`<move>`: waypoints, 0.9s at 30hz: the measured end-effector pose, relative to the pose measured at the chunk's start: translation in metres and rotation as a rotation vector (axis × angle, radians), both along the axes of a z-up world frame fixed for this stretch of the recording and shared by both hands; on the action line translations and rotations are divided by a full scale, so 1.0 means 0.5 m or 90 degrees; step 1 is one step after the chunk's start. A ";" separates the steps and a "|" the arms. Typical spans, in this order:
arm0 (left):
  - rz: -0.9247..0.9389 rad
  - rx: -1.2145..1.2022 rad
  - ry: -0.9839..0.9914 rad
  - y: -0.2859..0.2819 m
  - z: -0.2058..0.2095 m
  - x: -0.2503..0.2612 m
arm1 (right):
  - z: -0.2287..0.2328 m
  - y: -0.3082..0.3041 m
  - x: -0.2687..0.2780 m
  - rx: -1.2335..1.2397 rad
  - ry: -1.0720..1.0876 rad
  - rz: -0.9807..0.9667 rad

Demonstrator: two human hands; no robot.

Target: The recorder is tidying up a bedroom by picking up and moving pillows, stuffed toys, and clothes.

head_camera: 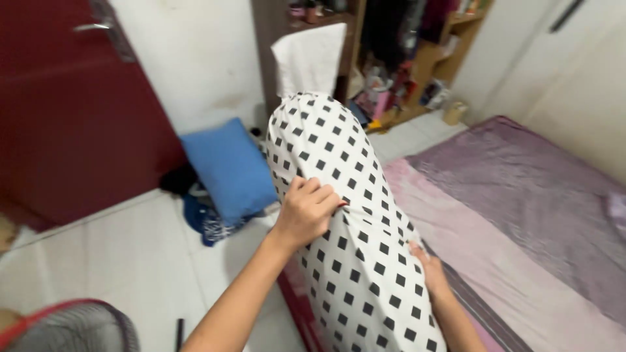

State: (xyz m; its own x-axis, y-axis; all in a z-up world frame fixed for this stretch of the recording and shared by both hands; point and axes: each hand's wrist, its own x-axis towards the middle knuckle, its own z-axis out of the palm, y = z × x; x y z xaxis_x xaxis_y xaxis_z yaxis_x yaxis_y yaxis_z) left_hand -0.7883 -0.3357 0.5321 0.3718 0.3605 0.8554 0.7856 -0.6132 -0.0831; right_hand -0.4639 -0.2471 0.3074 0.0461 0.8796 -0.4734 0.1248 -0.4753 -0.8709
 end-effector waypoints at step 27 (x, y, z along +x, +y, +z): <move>0.305 -0.318 -0.032 0.329 -0.197 -0.767 | 0.133 0.497 -0.969 0.607 -0.419 0.548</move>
State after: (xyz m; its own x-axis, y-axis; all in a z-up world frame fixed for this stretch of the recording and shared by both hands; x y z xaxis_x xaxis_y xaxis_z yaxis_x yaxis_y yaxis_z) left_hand -1.1719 -0.1714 0.4335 0.0373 0.8302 0.5562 0.9747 -0.1529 0.1629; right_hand -0.9484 0.0012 0.3738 -0.6772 0.7089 0.1972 0.5639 0.6721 -0.4800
